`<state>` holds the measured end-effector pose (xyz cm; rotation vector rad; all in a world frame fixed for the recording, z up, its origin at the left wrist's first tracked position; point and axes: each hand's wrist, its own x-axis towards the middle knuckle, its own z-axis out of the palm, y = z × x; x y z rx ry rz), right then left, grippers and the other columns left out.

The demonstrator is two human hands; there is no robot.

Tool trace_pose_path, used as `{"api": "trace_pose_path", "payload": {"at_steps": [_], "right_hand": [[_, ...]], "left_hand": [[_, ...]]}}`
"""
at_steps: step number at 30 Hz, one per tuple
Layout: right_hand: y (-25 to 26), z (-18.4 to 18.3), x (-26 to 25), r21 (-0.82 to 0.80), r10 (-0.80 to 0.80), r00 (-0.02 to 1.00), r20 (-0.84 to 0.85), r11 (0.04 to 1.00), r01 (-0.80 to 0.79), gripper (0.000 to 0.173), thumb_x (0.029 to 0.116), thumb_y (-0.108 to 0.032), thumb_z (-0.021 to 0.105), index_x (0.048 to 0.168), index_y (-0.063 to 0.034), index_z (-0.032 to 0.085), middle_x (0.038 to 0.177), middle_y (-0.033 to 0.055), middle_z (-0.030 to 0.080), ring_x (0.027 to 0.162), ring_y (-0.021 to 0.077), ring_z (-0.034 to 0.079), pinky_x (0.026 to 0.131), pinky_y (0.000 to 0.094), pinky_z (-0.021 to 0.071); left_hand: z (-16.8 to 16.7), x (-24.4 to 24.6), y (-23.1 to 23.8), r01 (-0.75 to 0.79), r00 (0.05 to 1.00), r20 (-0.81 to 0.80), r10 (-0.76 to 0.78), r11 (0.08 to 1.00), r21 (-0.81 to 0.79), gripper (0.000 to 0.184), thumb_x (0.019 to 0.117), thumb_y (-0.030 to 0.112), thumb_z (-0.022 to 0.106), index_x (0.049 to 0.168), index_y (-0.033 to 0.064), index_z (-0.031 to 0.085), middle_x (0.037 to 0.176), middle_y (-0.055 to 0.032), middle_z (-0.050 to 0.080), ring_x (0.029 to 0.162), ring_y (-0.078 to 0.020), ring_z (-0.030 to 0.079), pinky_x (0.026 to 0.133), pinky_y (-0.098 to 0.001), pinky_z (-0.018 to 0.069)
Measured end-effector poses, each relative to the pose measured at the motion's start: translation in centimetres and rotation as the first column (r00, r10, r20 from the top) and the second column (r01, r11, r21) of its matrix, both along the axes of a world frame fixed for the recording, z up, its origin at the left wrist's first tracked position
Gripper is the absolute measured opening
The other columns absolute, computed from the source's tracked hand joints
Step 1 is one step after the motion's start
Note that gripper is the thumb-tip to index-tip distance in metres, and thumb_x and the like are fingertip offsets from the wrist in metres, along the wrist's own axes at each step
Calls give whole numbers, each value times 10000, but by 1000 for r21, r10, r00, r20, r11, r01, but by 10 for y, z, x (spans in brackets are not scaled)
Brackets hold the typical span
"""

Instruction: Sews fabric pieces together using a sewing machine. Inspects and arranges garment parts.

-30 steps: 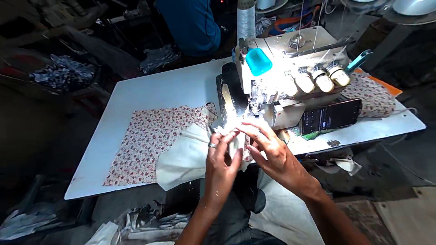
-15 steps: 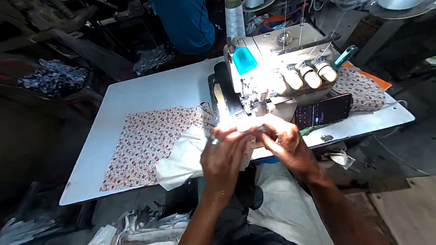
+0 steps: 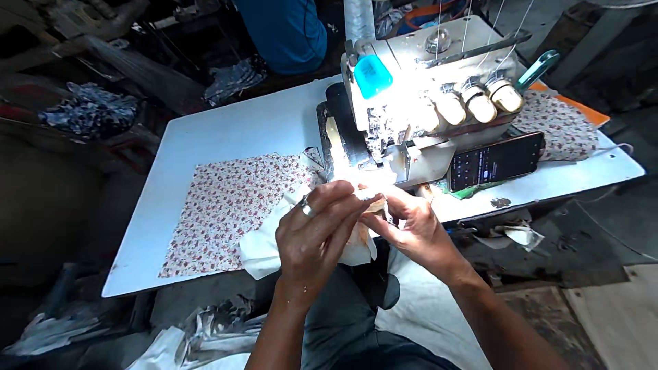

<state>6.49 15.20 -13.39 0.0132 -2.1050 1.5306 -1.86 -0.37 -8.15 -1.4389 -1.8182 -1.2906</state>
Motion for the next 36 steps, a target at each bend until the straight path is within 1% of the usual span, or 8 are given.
{"api": "trace_pose_path", "payload": {"at_steps": [5, 10, 14, 16, 20, 22, 30, 36], "right_hand": [[-14, -29, 8, 232, -20, 995, 103, 973, -4, 197, 988, -178, 597, 1050, -80, 756, 826, 45, 672, 636, 105, 547, 607, 278, 469], [-12, -11, 7, -183, 45, 993, 110, 983, -25, 172, 1001, -172, 632, 996, -45, 748, 785, -41, 672, 618, -58, 541, 575, 105, 451], [-1, 1, -6, -638, 96, 976, 197, 768, 53, 242, 1057, -77, 499, 874, -35, 652, 614, -40, 586, 479, 15, 536, 482, 160, 492], [2, -11, -7, -737, 152, 974, 169, 675, 23, 312, 1083, -91, 411, 907, -13, 657, 637, -8, 614, 502, 45, 566, 497, 187, 511], [2, -23, -1, -713, 160, 976, 150, 701, -5, 240, 1069, -82, 447, 1015, 8, 663, 733, -4, 648, 564, 46, 601, 541, 197, 540], [3, -23, 1, -645, 131, 980, 147, 764, -6, 112, 1019, -43, 557, 1028, 5, 658, 776, -2, 665, 577, 41, 607, 556, 185, 549], [18, -47, 26, -374, -26, 974, 226, 921, 111, 426, 1114, -222, 367, 930, -47, 710, 707, -82, 664, 558, -33, 550, 535, 135, 466], [10, -57, 60, -229, -36, 953, 299, 967, 109, 191, 1030, -209, 585, 1009, -75, 721, 793, -80, 686, 612, -58, 567, 554, 98, 458]], "left_hand": [[24, -8, -19, -126, 988, -77, 133, 988, 91, 116, 1007, 128, 659, 1091, 99, 734, 1170, 46, 684, 1102, -39, 650, 936, -215, 552], [76, -90, 9, -272, 887, -359, 290, 957, 101, 181, 1031, 111, 616, 1102, 6, 745, 1109, -137, 706, 1028, -102, 641, 904, -227, 478], [78, -119, 48, -385, 923, -232, 308, 755, -531, 389, 1004, 51, 560, 1390, 4, 592, 1408, -293, 550, 1288, -499, 524, 1051, -629, 425], [43, -87, 40, -248, 961, -76, 267, 699, -671, 360, 987, 34, 609, 1347, 14, 603, 1316, -259, 605, 1219, -466, 583, 983, -617, 488], [-22, -64, 38, -159, 979, -33, 202, 648, -745, 866, 976, 674, 425, 1537, 14, 448, 1626, -139, 387, 1538, -308, 291, 1252, -535, 191], [-30, -62, 46, -225, 962, -59, 267, 650, -726, 976, 925, 768, 410, 1529, 3, 451, 1631, -163, 368, 1545, -336, 264, 1251, -570, 141], [-23, -59, 60, -200, 962, 13, 271, 740, -643, 647, 1052, 494, 425, 1445, -8, 537, 1585, -170, 438, 1526, -325, 315, 1244, -586, 157], [-20, -51, 7, -89, 994, 13, 107, 884, -459, 257, 954, 228, 697, 1107, 32, 765, 1065, -133, 722, 1065, -249, 646, 988, -373, 464]]}}
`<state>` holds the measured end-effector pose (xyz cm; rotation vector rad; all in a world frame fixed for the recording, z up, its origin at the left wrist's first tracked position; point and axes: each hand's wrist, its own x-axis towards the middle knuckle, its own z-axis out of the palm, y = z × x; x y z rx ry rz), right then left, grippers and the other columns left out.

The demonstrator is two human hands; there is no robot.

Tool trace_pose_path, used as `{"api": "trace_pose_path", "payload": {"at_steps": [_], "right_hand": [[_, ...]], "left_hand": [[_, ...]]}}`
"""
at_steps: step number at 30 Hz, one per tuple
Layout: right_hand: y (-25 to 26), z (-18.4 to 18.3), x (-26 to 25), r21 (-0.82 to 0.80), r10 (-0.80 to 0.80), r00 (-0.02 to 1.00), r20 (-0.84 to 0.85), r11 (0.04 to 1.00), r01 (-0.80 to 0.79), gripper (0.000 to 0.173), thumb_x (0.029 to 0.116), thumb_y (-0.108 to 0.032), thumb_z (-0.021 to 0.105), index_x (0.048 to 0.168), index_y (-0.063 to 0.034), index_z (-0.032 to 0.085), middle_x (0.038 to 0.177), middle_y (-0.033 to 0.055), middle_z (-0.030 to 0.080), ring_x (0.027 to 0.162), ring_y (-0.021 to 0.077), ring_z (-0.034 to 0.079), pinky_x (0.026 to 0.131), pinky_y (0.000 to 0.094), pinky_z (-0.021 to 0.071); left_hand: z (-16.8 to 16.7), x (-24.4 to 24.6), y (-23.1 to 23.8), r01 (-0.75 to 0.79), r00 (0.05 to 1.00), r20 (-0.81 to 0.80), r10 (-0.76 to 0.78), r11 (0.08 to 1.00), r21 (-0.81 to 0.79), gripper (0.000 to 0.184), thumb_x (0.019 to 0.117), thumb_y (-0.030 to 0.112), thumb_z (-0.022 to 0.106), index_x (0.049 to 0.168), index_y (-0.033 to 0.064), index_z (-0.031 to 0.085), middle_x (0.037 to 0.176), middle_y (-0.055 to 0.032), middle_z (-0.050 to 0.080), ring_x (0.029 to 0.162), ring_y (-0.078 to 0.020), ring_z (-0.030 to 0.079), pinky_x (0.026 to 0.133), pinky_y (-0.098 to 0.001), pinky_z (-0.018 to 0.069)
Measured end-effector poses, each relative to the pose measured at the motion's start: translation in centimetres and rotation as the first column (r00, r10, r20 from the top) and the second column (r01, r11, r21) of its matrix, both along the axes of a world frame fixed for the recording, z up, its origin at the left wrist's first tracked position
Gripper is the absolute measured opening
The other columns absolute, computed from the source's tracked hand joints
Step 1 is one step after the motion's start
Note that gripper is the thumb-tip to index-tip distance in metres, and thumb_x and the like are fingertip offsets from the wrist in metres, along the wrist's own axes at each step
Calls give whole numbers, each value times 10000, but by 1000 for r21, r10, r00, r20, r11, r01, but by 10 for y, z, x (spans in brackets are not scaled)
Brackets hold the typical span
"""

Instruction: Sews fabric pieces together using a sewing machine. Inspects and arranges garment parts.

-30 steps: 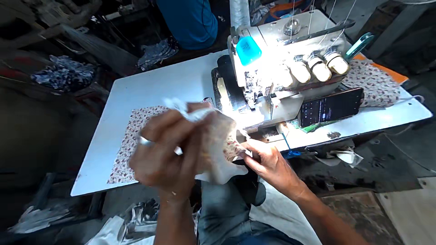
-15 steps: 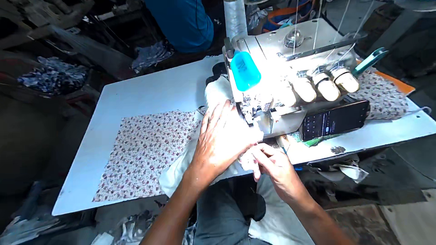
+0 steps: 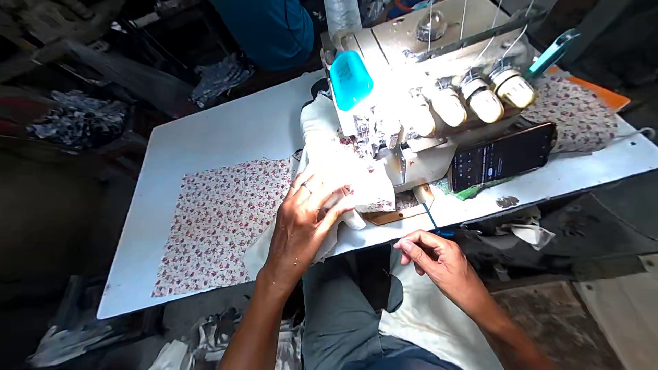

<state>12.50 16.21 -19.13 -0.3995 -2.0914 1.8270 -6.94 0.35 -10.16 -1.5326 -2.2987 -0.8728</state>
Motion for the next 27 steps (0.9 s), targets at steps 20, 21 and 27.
{"api": "trace_pose_path", "payload": {"at_steps": [20, 21, 27], "right_hand": [[-33, 66, -46, 159, -99, 943, -318, 975, 156, 583, 912, -537, 696, 1271, -78, 692, 1178, -4, 706, 1110, 53, 659, 950, 275, 567], [-34, 65, -47, 116, -91, 948, -306, 984, 132, 544, 913, -501, 712, 1250, -74, 690, 1132, -18, 718, 1076, 42, 672, 941, 264, 572], [-35, 51, -38, 5, -173, 952, -252, 984, 180, 294, 946, -206, 718, 1171, -18, 706, 1002, 24, 751, 906, 33, 719, 843, 197, 597]], "left_hand": [[44, -4, -11, 164, 960, 219, -173, 985, 59, 187, 922, 281, 721, 954, 97, 720, 1012, 22, 703, 1081, -31, 628, 982, -221, 486], [44, -4, -8, 154, 966, 202, -161, 987, 48, 197, 922, 285, 721, 951, 90, 725, 995, 11, 705, 1061, -26, 633, 964, -213, 482], [45, -1, 7, 176, 977, 121, -174, 984, -9, 169, 924, 223, 712, 953, 60, 746, 994, -37, 725, 1004, -41, 649, 914, -208, 483]]}}
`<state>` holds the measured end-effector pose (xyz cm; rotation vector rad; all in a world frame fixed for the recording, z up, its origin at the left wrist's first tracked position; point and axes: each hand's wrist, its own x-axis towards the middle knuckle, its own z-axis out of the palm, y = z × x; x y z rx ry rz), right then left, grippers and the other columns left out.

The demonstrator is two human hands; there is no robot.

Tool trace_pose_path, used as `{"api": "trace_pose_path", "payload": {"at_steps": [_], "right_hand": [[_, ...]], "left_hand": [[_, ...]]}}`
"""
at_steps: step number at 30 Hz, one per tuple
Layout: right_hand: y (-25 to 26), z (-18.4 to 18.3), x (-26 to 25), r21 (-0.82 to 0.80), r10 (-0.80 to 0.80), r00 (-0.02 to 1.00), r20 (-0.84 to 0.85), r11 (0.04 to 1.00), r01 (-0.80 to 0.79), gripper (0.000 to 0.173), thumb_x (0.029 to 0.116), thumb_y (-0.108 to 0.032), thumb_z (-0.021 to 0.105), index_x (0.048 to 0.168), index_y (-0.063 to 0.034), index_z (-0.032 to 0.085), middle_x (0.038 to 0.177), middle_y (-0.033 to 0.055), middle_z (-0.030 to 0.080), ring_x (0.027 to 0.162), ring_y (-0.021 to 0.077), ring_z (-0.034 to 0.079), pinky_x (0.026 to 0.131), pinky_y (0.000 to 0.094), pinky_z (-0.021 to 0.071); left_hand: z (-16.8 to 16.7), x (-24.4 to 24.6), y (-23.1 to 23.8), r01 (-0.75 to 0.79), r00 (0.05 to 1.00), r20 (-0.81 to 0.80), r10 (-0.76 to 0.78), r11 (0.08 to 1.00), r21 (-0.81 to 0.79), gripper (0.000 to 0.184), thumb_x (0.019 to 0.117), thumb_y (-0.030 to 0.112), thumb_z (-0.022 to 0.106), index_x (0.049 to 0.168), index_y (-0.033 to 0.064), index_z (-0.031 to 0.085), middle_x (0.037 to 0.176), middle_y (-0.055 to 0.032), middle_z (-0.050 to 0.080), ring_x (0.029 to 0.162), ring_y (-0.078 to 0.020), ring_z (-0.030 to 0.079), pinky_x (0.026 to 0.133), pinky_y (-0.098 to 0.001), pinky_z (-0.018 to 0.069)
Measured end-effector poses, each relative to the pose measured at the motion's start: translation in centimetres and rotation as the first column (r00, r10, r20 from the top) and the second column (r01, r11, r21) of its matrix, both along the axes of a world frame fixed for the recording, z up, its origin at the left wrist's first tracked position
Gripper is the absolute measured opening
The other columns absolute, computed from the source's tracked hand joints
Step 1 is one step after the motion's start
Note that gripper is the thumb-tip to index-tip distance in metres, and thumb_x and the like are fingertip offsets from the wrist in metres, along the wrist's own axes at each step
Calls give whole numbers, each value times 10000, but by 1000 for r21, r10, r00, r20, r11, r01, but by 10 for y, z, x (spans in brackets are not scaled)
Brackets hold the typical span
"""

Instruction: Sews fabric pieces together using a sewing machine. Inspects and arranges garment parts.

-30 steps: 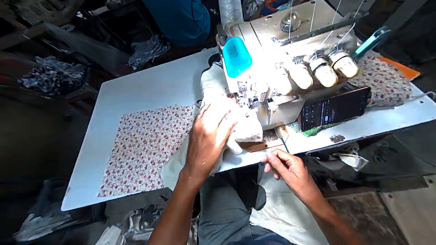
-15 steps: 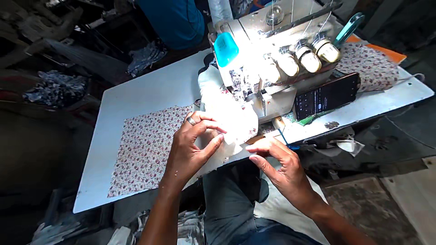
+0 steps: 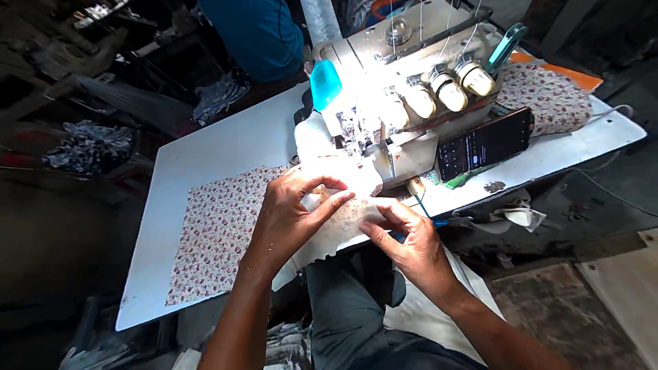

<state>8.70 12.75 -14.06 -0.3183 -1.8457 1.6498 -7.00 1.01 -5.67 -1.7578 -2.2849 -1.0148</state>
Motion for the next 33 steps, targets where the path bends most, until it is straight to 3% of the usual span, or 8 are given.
{"api": "trace_pose_path", "payload": {"at_steps": [3, 7, 12, 16, 19, 21, 26, 33], "right_hand": [[3, -9, 5, -71, -25, 1000, -10, 997, 24, 179, 955, -101, 686, 1104, -8, 717, 942, 29, 746, 821, 40, 719, 776, 189, 608], [4, -25, 10, -113, -69, 996, -59, 992, 62, 124, 929, -102, 727, 979, 11, 725, 876, 30, 718, 719, 27, 684, 675, 164, 594], [13, -47, -5, 32, -223, 966, -133, 973, 229, 83, 906, -140, 759, 936, -64, 772, 1073, 34, 654, 990, 47, 634, 851, 177, 545], [27, -53, -22, -35, -155, 983, -95, 988, 152, 84, 911, -121, 744, 965, -67, 778, 1275, 52, 661, 1123, 83, 649, 911, 227, 570], [33, -54, -27, -171, -98, 986, -133, 982, 74, 73, 887, -36, 742, 955, -19, 759, 1131, 54, 706, 982, 76, 692, 842, 221, 599], [32, -54, -24, -244, -67, 985, -156, 969, 27, 72, 877, -2, 741, 949, -1, 746, 1057, 55, 707, 904, 86, 702, 820, 233, 616], [22, -50, -5, -338, 44, 988, -151, 936, -94, 51, 891, -14, 730, 939, 1, 742, 1009, 44, 712, 875, 92, 711, 794, 237, 625], [15, -46, 1, -482, 61, 975, -213, 862, -159, 88, 877, -21, 759, 953, -53, 728, 966, 41, 731, 828, 122, 731, 774, 270, 638]], "left_hand": [[-5, -1, 5, 19, 1000, -10, -19, 1000, 2, 162, 929, 202, 710, 954, 47, 748, 951, -31, 722, 951, -16, 654, 887, -182, 490], [-17, -2, 10, 49, 999, -13, -48, 998, 46, 150, 942, 163, 700, 929, 18, 737, 907, -31, 713, 914, 8, 645, 861, -144, 485], [-32, -11, 19, 35, 994, -106, -20, 989, 141, 171, 950, 131, 690, 920, -31, 735, 861, -88, 687, 811, -17, 589, 776, -135, 444], [-36, -21, 29, 51, 987, -160, -26, 987, 153, 141, 962, 117, 692, 950, -14, 742, 909, -97, 707, 855, -47, 618, 793, -164, 462], [-40, -30, 35, 60, 992, -120, -46, 991, 118, 109, 937, 84, 701, 952, -16, 741, 908, -102, 712, 872, -71, 646, 826, -189, 483], [-42, -32, 35, 45, 998, -45, -41, 995, 90, 92, 924, 90, 718, 944, 2, 737, 898, -62, 707, 858, -28, 651, 821, -156, 507], [-38, -29, 29, 39, 998, 40, -40, 999, 25, 91, 905, 116, 729, 946, 40, 758, 926, -19, 735, 874, -6, 673, 829, -158, 538], [-34, -26, 27, -19, 1000, 14, 19, 1000, -14, 87, 902, 137, 702, 903, 65, 750, 822, 15, 666, 757, 10, 593, 704, -129, 478]]}}
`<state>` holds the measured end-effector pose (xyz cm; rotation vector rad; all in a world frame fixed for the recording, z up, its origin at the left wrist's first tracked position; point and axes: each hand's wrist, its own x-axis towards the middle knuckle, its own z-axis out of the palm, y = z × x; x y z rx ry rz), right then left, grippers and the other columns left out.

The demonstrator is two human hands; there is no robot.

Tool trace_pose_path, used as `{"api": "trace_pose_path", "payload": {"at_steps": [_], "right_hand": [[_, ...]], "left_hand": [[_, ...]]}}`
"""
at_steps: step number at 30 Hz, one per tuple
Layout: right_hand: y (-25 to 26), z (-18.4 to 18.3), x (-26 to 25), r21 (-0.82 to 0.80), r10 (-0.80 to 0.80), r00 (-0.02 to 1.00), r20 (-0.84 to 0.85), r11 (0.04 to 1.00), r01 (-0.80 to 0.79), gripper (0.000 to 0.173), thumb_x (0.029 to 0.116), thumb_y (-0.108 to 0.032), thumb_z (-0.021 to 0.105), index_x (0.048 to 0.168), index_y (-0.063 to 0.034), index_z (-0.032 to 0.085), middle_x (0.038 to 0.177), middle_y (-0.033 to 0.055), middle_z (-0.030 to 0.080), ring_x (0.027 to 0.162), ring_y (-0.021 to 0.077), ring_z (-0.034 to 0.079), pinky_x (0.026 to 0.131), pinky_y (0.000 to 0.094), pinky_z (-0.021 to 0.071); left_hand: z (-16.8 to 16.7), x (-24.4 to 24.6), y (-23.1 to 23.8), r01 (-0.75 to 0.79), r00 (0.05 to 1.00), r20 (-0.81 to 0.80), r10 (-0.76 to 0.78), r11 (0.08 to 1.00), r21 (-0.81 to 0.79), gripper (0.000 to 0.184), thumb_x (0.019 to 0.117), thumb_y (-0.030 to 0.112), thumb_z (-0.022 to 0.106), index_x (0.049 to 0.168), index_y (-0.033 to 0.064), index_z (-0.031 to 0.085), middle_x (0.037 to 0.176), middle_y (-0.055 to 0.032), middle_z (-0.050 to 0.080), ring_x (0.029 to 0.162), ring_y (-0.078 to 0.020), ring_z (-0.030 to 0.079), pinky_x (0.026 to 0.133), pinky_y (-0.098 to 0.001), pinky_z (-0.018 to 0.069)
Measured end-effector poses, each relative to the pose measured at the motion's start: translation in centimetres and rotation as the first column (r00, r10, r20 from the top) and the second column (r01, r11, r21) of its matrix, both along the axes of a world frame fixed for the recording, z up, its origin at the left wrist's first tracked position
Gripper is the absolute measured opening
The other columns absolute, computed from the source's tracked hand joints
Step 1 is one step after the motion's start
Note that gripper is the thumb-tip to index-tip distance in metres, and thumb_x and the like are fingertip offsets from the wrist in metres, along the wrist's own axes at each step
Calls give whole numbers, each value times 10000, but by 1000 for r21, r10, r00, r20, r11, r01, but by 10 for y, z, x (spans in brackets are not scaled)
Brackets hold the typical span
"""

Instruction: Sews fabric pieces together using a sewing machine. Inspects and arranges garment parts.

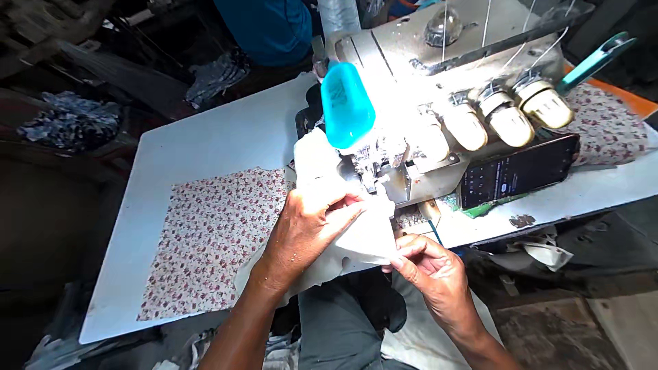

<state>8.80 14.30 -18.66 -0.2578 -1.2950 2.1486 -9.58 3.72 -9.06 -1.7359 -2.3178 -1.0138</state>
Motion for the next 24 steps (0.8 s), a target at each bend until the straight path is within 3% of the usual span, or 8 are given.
{"api": "trace_pose_path", "payload": {"at_steps": [3, 5, 7, 9, 12, 17, 21, 24], "right_hand": [[0, 7, -1, -55, 7, 999, 32, 998, -6, 241, 867, 53, 738, 1061, -34, 625, 930, 39, 730, 776, 137, 743, 737, 293, 653], [0, 10, -1, -40, 1, 998, 68, 999, 2, 310, 876, 80, 710, 1145, -3, 580, 915, 41, 728, 760, 144, 743, 722, 292, 654], [-3, 13, -1, -7, -29, 996, 82, 1000, 30, 273, 896, 70, 696, 1143, 16, 595, 931, 47, 727, 749, 137, 741, 708, 280, 654], [-4, 15, 0, 43, -58, 995, 83, 998, 55, 241, 913, 57, 683, 1136, 18, 601, 950, 43, 721, 759, 125, 738, 716, 269, 652], [-5, 20, -1, 135, -95, 992, 82, 987, 83, 198, 948, 41, 638, 1141, 30, 591, 982, 47, 708, 772, 113, 728, 720, 257, 647], [1, 25, -7, 232, -154, 986, 63, 963, 135, 131, 970, 22, 613, 1100, 33, 628, 983, 45, 704, 768, 84, 709, 708, 226, 631], [5, 26, -16, 373, -223, 972, 78, 910, 179, 129, 939, 4, 664, 1050, 49, 715, 952, 61, 687, 725, 58, 685, 679, 187, 618], [8, 28, -23, 451, -260, 961, 97, 872, 190, 143, 932, -12, 684, 1058, 28, 739, 913, 56, 674, 685, 54, 674, 638, 177, 611]], "left_hand": [[-1, 3, 1, -64, 997, -41, 63, 998, -25, 108, 935, 193, 694, 969, 111, 755, 846, 42, 673, 762, 1, 603, 695, -161, 486], [-5, 6, 0, -79, 994, -75, 78, 997, -14, 124, 944, 210, 690, 974, 122, 772, 891, 6, 694, 856, -78, 636, 812, -267, 492], [-9, 9, -4, -65, 997, -43, 65, 998, 1, 144, 952, 162, 678, 1020, 110, 794, 985, -27, 663, 979, -111, 616, 961, -295, 468], [-12, 10, -7, -73, 997, -20, 74, 997, 19, 170, 960, 136, 657, 1055, 98, 793, 1040, -35, 648, 1032, -104, 592, 962, -244, 458], [-13, 6, 0, -86, 996, -34, 88, 995, 41, 151, 945, 87, 625, 1033, 52, 743, 1026, -63, 682, 999, -133, 619, 945, -272, 472], [-8, -3, 15, -109, 994, -15, 109, 994, 3, 114, 902, 85, 660, 982, 53, 585, 981, -77, 564, 846, -116, 549, 734, -222, 465], [-10, -20, 20, -116, 990, -78, 116, 993, 8, 107, 919, 106, 629, 978, 25, 592, 1031, -136, 584, 918, -185, 580, 809, -291, 481], [-7, -20, 16, -171, 961, -204, 185, 982, 86, 190, 939, 94, 656, 1092, -18, 637, 1175, -199, 622, 1106, -312, 599, 963, -423, 469]]}}
